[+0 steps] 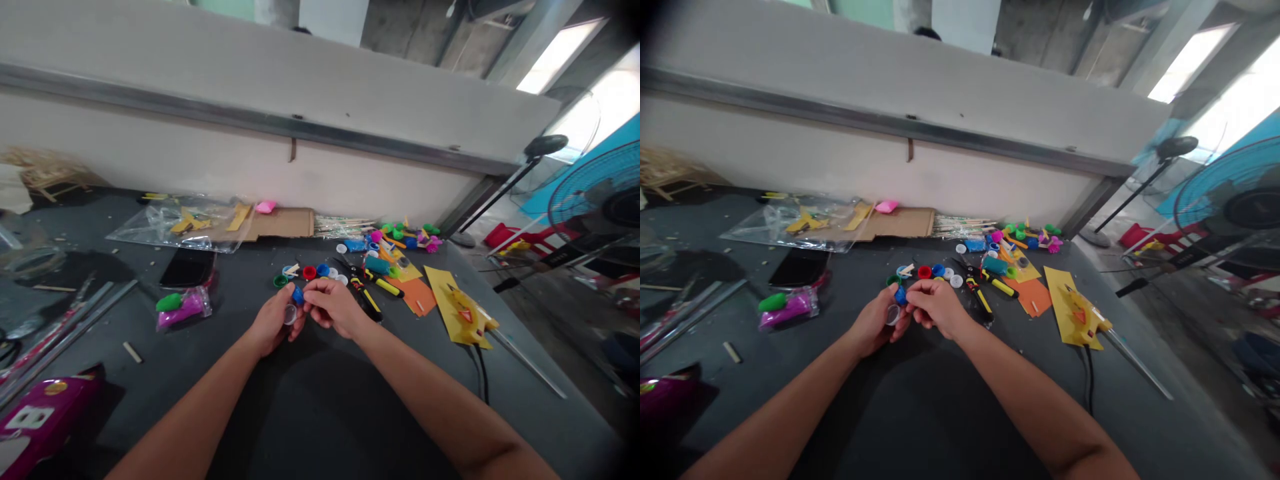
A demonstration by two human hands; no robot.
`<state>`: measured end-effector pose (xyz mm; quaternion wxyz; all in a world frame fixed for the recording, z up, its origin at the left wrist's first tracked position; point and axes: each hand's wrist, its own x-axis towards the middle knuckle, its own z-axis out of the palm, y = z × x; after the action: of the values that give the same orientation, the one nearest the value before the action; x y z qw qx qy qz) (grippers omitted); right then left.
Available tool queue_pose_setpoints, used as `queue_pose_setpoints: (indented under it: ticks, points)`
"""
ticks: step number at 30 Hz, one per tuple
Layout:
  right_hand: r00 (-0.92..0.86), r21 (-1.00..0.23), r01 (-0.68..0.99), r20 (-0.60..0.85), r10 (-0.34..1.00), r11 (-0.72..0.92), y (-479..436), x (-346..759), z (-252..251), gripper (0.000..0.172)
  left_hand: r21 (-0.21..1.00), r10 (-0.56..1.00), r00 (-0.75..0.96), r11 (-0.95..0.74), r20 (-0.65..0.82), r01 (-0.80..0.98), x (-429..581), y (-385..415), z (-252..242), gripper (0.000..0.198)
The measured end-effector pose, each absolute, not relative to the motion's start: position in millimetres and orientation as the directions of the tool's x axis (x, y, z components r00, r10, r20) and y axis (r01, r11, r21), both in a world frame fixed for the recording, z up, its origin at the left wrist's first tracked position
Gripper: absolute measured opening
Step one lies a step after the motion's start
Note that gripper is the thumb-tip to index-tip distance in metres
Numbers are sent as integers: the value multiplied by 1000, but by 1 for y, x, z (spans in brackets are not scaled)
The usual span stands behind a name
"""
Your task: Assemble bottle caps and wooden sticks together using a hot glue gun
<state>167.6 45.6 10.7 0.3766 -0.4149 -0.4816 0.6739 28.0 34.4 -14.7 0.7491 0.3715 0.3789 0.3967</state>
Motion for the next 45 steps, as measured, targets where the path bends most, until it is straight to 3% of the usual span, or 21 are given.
queue_pose_setpoints:
  ticks: [9, 18, 26, 32, 45]
  points:
    - [-349, -854, -341, -272, 897, -392, 45, 160, 10, 14, 868, 887, 347, 409, -306, -281, 30, 34, -12, 47]
    - [-280, -890, -299, -263, 923, -344, 42, 153, 5, 11, 877, 884, 363, 401, -294, -266, 30, 34, -14, 47]
    - [-375, -883, -336, -193, 907, -327, 43, 159, 10, 16, 813, 866, 397, 452, -302, -368, 28, 36, -10, 49]
    - [-318, -921, -265, -196, 928, -285, 45, 156, 1, 11, 843, 878, 384, 422, -287, -333, 29, 35, -13, 48]
    - [-299, -925, -279, -173, 938, -259, 43, 153, -2, 14, 850, 879, 379, 419, -290, -320, 29, 35, -11, 49]
